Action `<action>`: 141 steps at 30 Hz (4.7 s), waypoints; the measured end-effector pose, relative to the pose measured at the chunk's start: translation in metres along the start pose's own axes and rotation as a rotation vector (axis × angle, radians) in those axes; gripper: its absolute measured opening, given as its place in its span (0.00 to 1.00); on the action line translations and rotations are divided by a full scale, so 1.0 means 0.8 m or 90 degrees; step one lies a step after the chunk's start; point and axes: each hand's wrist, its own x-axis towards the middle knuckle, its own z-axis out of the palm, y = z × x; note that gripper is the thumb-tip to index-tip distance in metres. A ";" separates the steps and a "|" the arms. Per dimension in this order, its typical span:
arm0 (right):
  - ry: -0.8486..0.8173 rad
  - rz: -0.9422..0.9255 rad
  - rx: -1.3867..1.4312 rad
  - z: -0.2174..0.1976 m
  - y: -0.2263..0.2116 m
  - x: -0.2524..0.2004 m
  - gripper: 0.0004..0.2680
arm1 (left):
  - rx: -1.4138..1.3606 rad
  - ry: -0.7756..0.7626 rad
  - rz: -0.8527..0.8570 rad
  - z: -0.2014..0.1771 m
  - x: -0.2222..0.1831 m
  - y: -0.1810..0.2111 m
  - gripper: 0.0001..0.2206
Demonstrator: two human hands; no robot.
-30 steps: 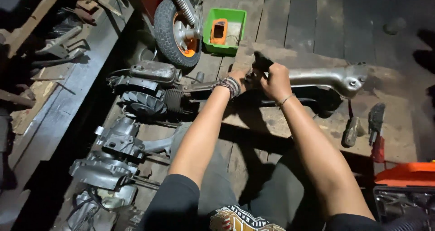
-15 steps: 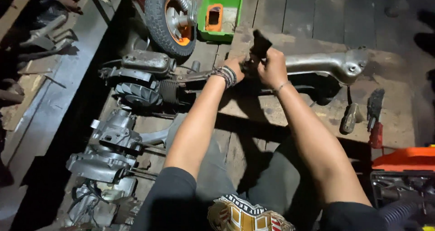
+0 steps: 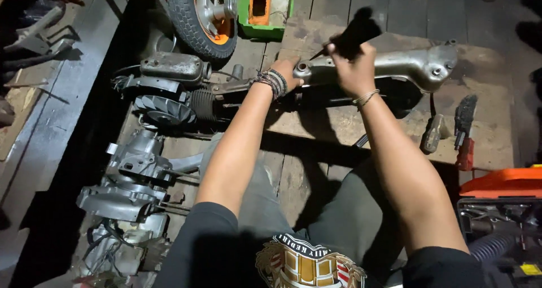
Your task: Sanding a metal motorcycle component by hand using sandpaper to smooth the surface.
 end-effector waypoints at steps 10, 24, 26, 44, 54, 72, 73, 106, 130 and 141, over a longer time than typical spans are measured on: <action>-0.049 -0.111 -0.207 0.039 0.039 -0.016 0.04 | 0.054 -0.021 -0.007 -0.002 -0.008 0.008 0.37; -0.086 -0.146 -0.247 0.045 0.048 -0.019 0.03 | 0.063 0.034 0.015 0.008 0.003 0.005 0.34; -0.069 -0.152 -0.237 0.042 0.013 -0.013 0.03 | 0.057 0.038 0.015 0.024 0.021 -0.012 0.35; 0.245 -0.100 -0.110 -0.148 0.090 -0.021 0.06 | -0.025 0.029 -0.013 -0.011 -0.009 0.041 0.40; 0.512 0.094 -0.067 -0.289 0.154 -0.102 0.14 | 0.167 0.124 0.015 -0.020 -0.010 0.124 0.44; 0.417 0.140 -0.167 -0.367 0.116 -0.185 0.13 | 0.185 0.279 0.131 0.044 0.054 0.221 0.28; 0.418 0.140 -0.166 -0.365 0.104 -0.175 0.13 | 0.186 0.279 0.132 0.041 0.055 0.224 0.28; 0.023 0.373 -0.381 -0.302 0.082 -0.123 0.08 | 0.265 0.145 0.018 0.030 0.047 0.257 0.39; -0.155 0.435 -0.602 -0.253 0.049 -0.103 0.15 | 0.094 0.042 0.077 0.013 0.034 0.349 0.44; -0.175 0.495 -0.594 -0.236 -0.003 -0.074 0.16 | 0.066 0.049 0.131 0.031 0.079 0.319 0.52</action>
